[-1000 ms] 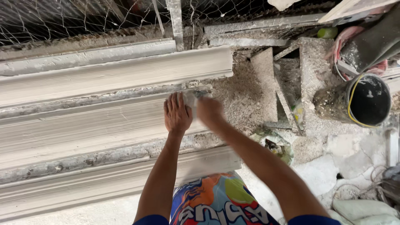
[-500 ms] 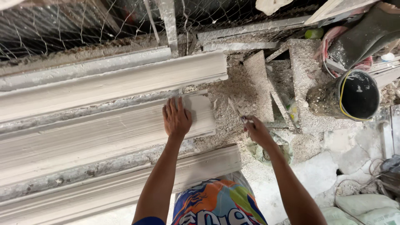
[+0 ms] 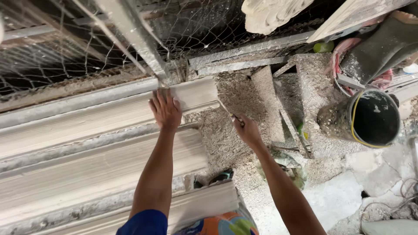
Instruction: The person uses a metal trowel to smooth and finish the surface of long white plaster moldings. They repeatedly scrape and level the ridges and flat areas of the pieces, working along their length to remove excess material and create a uniform finish.
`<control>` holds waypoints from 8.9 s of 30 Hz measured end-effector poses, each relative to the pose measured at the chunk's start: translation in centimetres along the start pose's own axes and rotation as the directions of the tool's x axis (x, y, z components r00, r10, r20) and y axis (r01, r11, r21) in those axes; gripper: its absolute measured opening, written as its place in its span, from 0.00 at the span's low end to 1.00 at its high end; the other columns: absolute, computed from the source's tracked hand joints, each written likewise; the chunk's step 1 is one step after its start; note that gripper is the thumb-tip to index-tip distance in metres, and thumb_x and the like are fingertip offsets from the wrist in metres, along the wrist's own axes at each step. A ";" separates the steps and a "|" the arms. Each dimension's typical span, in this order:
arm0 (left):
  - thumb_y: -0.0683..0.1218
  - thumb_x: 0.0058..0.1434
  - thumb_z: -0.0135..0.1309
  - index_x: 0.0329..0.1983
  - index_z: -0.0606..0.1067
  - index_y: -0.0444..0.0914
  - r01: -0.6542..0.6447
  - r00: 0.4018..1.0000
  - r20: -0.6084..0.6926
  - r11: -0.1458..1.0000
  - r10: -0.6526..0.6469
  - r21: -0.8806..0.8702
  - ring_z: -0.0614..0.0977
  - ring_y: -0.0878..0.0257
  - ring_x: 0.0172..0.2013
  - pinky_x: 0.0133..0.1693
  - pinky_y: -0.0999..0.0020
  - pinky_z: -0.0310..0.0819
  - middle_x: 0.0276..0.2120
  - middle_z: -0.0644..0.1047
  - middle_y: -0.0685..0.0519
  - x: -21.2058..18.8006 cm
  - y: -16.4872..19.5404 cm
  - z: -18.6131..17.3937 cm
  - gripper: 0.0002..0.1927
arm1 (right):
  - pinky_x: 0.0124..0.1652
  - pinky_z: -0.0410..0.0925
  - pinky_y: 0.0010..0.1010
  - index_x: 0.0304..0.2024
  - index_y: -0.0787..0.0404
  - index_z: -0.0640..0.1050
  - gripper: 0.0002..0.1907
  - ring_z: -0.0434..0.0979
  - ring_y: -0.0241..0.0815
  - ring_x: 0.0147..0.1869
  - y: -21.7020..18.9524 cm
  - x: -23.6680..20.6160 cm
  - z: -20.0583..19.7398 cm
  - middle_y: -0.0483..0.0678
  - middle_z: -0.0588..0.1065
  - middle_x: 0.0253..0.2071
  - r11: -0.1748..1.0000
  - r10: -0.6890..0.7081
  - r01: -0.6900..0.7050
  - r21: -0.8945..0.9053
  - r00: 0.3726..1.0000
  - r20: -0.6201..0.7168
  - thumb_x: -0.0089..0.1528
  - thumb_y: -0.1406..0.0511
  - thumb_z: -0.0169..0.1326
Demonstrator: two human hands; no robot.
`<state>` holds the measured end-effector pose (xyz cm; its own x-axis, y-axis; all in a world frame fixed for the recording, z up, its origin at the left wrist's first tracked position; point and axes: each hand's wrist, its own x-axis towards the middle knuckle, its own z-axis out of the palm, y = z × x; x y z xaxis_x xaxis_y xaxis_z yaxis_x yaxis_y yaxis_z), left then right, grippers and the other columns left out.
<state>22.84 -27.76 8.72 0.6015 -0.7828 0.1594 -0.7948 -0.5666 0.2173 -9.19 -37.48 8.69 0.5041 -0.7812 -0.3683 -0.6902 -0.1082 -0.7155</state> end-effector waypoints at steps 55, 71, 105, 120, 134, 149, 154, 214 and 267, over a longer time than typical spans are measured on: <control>0.56 0.72 0.30 0.75 0.60 0.47 0.085 0.990 0.112 0.996 -0.087 0.022 0.53 0.43 0.75 0.72 0.41 0.36 0.73 0.59 0.45 1.9 -1.5 3.9 0.29 | 0.10 0.60 0.25 0.53 0.63 0.67 0.15 0.63 0.33 0.14 -7.3 7.1 0.7 0.48 0.73 0.25 0.868 0.128 0.016 0.497 0.959 -0.255 0.71 0.61 0.35; 0.56 0.74 0.29 0.77 0.56 0.45 0.058 0.983 0.173 0.997 -0.064 0.042 0.50 0.43 0.75 0.72 0.42 0.35 0.75 0.55 0.45 1.9 0.7 -1.3 0.29 | 0.15 0.59 0.28 0.46 0.64 0.68 0.16 0.61 0.34 0.19 -2.1 -0.9 -1.6 0.50 0.69 0.28 0.887 0.287 -0.329 0.324 0.942 0.173 0.72 0.58 0.36; 0.53 0.82 0.31 0.51 0.72 0.34 0.059 0.775 -0.128 0.273 -0.618 -0.960 0.80 0.63 0.34 0.39 0.67 0.77 0.34 0.78 0.48 -60.1 -27.7 -22.1 0.21 | 0.28 0.65 0.25 0.44 0.66 0.78 0.22 0.70 0.31 0.27 -17.2 -38.6 49.3 0.43 0.74 0.28 0.834 -0.413 0.018 0.552 0.685 0.600 0.73 0.55 0.40; 0.48 0.67 0.49 0.53 0.65 0.33 0.367 0.035 0.373 -0.335 -0.927 -0.868 0.74 0.63 0.18 0.20 0.64 0.69 0.23 0.73 0.49 -85.4 -56.8 -28.8 0.17 | 0.54 0.71 0.41 0.66 0.64 0.69 0.33 0.80 0.56 0.57 -32.7 -43.4 78.8 0.61 0.79 0.53 0.552 -0.476 0.834 -0.016 0.331 0.815 0.61 0.57 0.56; 0.47 0.67 0.50 0.65 0.65 0.37 0.573 -0.048 -0.014 -0.016 -0.999 -0.820 0.81 0.56 0.24 0.27 0.60 0.76 0.31 0.80 0.45 -90.3 -96.7 -30.6 0.24 | 0.43 0.74 0.32 0.53 0.61 0.82 0.17 0.85 0.39 0.41 -63.4 -51.3 107.6 0.51 0.85 0.38 0.604 -0.313 0.797 -0.006 0.244 0.918 0.68 0.59 0.51; 0.35 0.62 0.48 0.70 0.59 0.24 0.443 0.284 -0.265 0.371 -0.921 -0.816 0.80 0.49 0.37 0.40 0.57 0.77 0.59 0.72 0.31 -72.5 -143.9 -44.6 0.32 | 0.68 0.61 0.46 0.65 0.61 0.70 0.25 0.67 0.56 0.72 -91.8 -48.2 136.3 0.57 0.68 0.67 0.386 -0.761 0.920 0.063 0.279 0.586 0.66 0.62 0.53; 0.35 0.61 0.47 0.72 0.58 0.25 0.480 0.353 -0.345 0.485 -0.870 -0.731 0.80 0.37 0.51 0.43 0.55 0.82 0.69 0.60 0.27 -63.9 -157.5 -47.9 0.33 | 0.71 0.49 0.55 0.66 0.60 0.70 0.28 0.52 0.65 0.78 -96.7 -47.2 144.3 0.61 0.61 0.72 0.317 -0.695 0.932 -0.175 0.353 0.627 0.65 0.59 0.53; 0.38 0.66 0.46 0.72 0.60 0.29 0.652 0.373 -0.274 0.461 -0.886 -0.602 0.77 0.34 0.55 0.56 0.45 0.73 0.61 0.68 0.30 -62.0 -186.6 -52.0 0.30 | 0.67 0.59 0.50 0.63 0.53 0.73 0.31 0.61 0.63 0.73 -104.2 -46.0 151.8 0.61 0.63 0.70 0.223 -0.732 0.964 -0.148 0.266 0.627 0.55 0.58 0.56; 0.49 0.72 0.45 0.65 0.74 0.52 -0.403 0.696 0.555 0.887 0.456 -0.224 0.79 0.60 0.19 0.17 0.64 0.76 0.27 0.78 0.46 -58.7 -198.9 -57.8 0.19 | 0.64 0.64 0.54 0.70 0.55 0.69 0.31 0.57 0.69 0.77 -92.7 -59.5 149.6 0.68 0.51 0.77 0.885 -0.140 0.030 -0.465 0.969 -0.204 0.63 0.64 0.53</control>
<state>150.19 145.76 11.79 0.0119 -0.9458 -0.3246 -0.9297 -0.1300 0.3447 102.44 110.94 8.08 0.4794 -0.8671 -0.1354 -0.8368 -0.4051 -0.3683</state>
